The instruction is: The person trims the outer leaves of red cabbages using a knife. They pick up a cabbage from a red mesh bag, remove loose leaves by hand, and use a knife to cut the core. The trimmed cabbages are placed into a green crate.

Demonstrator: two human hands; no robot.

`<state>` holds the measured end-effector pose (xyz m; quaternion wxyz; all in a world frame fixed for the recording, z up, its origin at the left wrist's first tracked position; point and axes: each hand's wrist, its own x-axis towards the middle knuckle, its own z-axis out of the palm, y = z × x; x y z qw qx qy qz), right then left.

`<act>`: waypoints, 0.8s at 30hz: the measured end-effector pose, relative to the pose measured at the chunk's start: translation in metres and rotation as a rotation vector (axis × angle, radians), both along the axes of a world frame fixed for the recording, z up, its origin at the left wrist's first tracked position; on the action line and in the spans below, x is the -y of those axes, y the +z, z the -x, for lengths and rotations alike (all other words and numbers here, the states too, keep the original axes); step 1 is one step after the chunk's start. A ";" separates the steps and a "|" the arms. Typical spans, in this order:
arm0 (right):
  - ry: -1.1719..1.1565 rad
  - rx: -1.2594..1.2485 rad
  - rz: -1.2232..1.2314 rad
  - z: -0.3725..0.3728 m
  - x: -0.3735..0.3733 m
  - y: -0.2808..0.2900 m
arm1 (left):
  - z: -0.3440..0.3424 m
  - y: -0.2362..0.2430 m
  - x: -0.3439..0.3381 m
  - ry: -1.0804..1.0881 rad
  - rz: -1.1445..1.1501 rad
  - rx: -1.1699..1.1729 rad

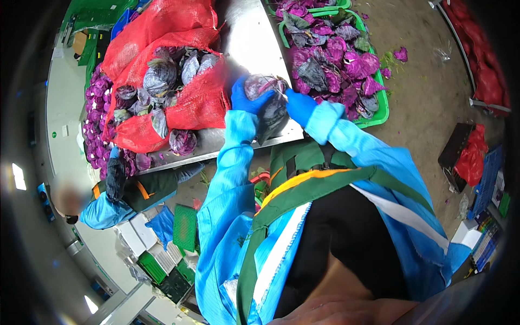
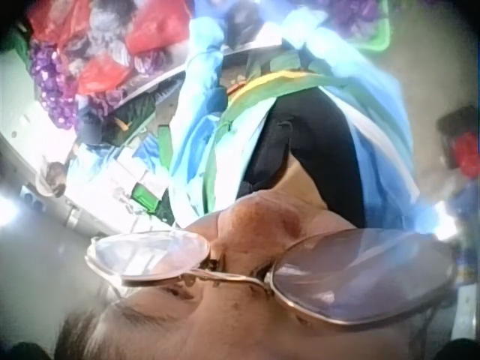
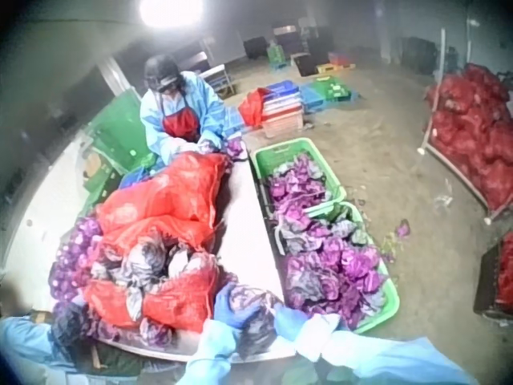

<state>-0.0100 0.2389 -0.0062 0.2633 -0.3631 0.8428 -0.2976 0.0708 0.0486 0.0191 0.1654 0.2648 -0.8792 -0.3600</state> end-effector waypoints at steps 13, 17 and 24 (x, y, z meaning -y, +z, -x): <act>-0.142 0.597 0.034 0.048 0.005 -0.025 | -0.037 -0.015 0.020 -0.146 -0.170 -0.104; -0.049 0.509 0.244 0.020 -0.005 -0.014 | -0.081 -0.033 -0.006 0.298 -0.505 -0.163; -0.444 0.417 0.728 0.094 -0.033 -0.037 | -0.056 0.011 -0.041 0.448 -0.772 -0.352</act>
